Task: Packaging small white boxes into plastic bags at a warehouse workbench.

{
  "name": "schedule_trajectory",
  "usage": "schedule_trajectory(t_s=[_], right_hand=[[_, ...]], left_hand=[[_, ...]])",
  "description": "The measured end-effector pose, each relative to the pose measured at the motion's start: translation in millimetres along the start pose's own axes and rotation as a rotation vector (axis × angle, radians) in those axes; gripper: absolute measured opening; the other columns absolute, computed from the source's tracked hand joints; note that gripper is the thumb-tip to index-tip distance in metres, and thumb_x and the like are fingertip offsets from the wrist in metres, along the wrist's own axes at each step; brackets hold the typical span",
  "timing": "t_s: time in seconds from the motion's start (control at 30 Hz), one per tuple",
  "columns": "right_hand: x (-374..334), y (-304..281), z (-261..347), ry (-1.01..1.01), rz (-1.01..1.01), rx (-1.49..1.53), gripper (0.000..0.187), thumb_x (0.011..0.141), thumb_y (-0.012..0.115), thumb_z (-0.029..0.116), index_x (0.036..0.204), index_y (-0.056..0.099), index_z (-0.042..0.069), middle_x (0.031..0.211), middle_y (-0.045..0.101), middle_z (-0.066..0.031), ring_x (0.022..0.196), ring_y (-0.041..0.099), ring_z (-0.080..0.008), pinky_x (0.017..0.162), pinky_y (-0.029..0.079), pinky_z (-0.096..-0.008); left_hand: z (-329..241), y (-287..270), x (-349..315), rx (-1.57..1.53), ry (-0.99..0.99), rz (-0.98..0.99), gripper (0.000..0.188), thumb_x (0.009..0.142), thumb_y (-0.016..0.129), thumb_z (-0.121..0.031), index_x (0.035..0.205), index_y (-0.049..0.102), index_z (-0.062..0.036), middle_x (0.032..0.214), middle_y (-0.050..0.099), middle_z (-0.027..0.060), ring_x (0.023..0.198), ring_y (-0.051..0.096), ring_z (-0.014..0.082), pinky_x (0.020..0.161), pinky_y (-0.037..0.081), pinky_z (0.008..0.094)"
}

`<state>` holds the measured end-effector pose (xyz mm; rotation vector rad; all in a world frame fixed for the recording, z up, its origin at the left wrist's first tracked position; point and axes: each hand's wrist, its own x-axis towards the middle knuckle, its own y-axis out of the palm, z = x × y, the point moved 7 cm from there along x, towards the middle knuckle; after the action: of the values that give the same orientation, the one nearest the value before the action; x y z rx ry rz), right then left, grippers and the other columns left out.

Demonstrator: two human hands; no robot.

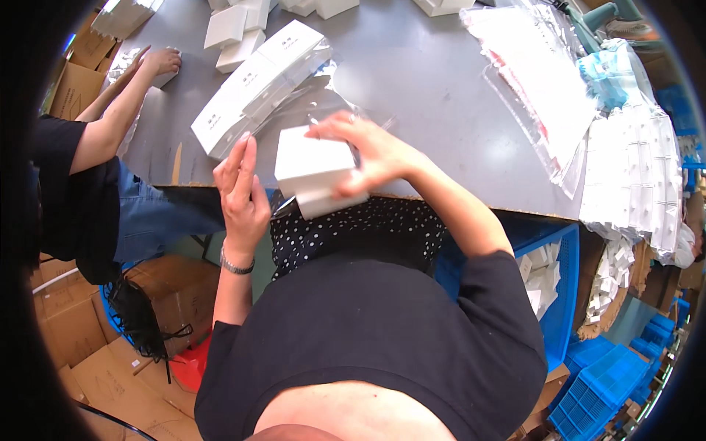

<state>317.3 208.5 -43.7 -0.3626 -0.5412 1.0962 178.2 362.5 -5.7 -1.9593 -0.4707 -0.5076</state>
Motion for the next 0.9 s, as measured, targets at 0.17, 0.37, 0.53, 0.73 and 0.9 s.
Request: schedule_trajectory(t_s=[0.17,0.37,0.53,0.73,0.9], right_hand=[[36.6,-27.0,-48.1,0.278,-0.576,-0.614,0.091,0.063,0.078,0.047,0.141,0.048,0.011,0.14,0.044,-0.0268,0.131,0.044,-0.042,0.106,0.042,-0.0471],[32.8,-31.5,-47.2,0.306,-0.531,-0.76,0.093,0.065,0.08,0.054,0.138,0.048,0.005,0.144,0.041,-0.0261,0.135,0.039,-0.0431,0.111,0.036,-0.0473],[-19.7,-19.4,-17.5,0.231,-0.784,-0.698,0.055,0.073,0.078,0.032,0.112,0.057,0.0,0.117,0.057,-0.022,0.114,0.053,-0.0398,0.097,0.043,-0.0472],[12.0,2.0,-66.5,0.3,-0.544,-0.583,0.046,0.083,0.067,0.031,0.118,0.057,0.003,0.122,0.058,-0.0203,0.108,0.058,-0.0364,0.096,0.046,-0.0444],[19.6,-15.4,-44.7,0.322,0.329,-0.105,0.04,0.084,0.071,0.032,0.109,0.065,0.001,0.108,0.068,-0.0152,0.096,0.066,-0.0274,0.086,0.052,-0.0368]], left_hand=[[-10.4,1.0,-4.5,-0.022,0.076,-0.029,0.065,0.07,0.051,0.017,0.13,0.063,-0.0052,0.137,0.058,0.0057,0.103,0.049,0.0257,0.096,0.04,0.0342],[-8.8,11.6,-31.5,-0.018,-0.058,-0.153,0.051,0.072,0.066,0.006,0.121,0.06,-0.0089,0.135,0.05,0.0145,0.12,0.043,0.0339,0.104,0.032,0.0444],[26.7,29.0,-64.6,-0.239,-0.59,-0.163,0.055,0.077,0.075,-0.005,0.122,0.045,-0.0022,0.115,0.054,0.0152,0.102,0.053,0.0259,0.083,0.045,0.0359],[40.8,47.1,-73.2,-0.432,-0.621,-0.049,0.023,0.085,0.067,-0.002,0.101,0.051,-0.0015,0.074,0.055,0.004,0.061,0.053,0.0115,0.058,0.047,0.0278],[46.8,37.1,-86.4,-0.432,-0.66,-0.102,0.018,0.085,0.066,0.0,0.096,0.052,-0.0017,0.073,0.055,0.0036,0.06,0.052,0.0092,0.056,0.045,0.0255]])
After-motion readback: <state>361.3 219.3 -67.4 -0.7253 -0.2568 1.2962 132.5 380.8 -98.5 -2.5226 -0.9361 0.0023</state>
